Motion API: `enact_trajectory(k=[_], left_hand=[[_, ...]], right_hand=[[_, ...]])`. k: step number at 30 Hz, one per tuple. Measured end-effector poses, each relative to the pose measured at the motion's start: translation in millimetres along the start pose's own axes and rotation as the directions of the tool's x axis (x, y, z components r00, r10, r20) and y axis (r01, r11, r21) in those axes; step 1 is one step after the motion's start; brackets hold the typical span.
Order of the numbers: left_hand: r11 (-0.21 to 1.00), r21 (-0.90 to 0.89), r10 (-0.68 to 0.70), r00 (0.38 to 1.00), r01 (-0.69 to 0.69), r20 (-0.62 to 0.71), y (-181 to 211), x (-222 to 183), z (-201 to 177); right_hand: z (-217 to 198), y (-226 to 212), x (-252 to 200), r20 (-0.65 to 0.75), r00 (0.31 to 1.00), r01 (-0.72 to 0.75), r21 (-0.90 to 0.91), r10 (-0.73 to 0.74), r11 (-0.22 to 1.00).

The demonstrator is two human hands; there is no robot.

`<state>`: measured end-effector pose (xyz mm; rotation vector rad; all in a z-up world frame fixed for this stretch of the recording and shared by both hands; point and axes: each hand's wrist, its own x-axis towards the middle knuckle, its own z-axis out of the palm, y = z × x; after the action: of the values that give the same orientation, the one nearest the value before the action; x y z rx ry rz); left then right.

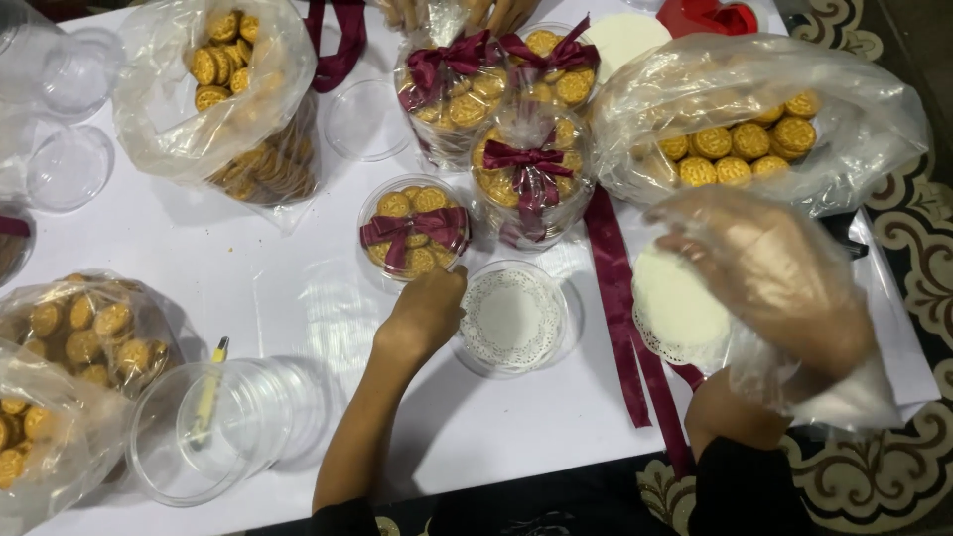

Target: Tying decorative ribbons on cookie jars and filling new containers with cookies for sale.

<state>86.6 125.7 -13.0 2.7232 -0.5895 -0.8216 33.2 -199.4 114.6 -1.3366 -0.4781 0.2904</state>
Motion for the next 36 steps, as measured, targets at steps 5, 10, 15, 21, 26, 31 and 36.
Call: enact_trajectory(k=[5,10,15,21,26,31,36], left_hand=[[1.000,-0.025,-0.002,1.000,0.003,0.020,6,-3,-6],[0.999,-0.034,0.002,1.000,-0.002,0.017,7,-4,-9],[0.999,-0.029,-0.012,1.000,0.012,0.015,9,-4,-9],[1.000,0.005,-0.015,1.000,0.015,-0.004,13,-4,-8],[0.998,0.066,-0.020,0.999,0.018,0.031,15,-4,-12],[0.997,0.075,-0.022,0.999,0.020,0.030,13,-2,-12],[0.997,0.076,-0.022,1.000,0.021,0.020,13,-2,-9]], right_hand=[[-79,19,-10,-0.369,0.918,-0.305,-0.893,-0.146,0.331],[-90,20,37,-0.700,0.714,-0.700,-0.714,0.014,-0.020],[-161,108,47,-0.640,0.751,-0.651,-0.759,-0.160,-0.020],[-245,261,20,-0.025,0.837,-0.484,0.430,-0.546,-0.762],[-237,258,15,-0.179,0.774,-0.564,0.243,-0.608,-0.789],[-233,254,15,-0.322,0.709,-0.648,0.055,-0.628,-0.760],[-219,236,16,-0.450,0.655,-0.719,-0.122,-0.607,-0.685]])
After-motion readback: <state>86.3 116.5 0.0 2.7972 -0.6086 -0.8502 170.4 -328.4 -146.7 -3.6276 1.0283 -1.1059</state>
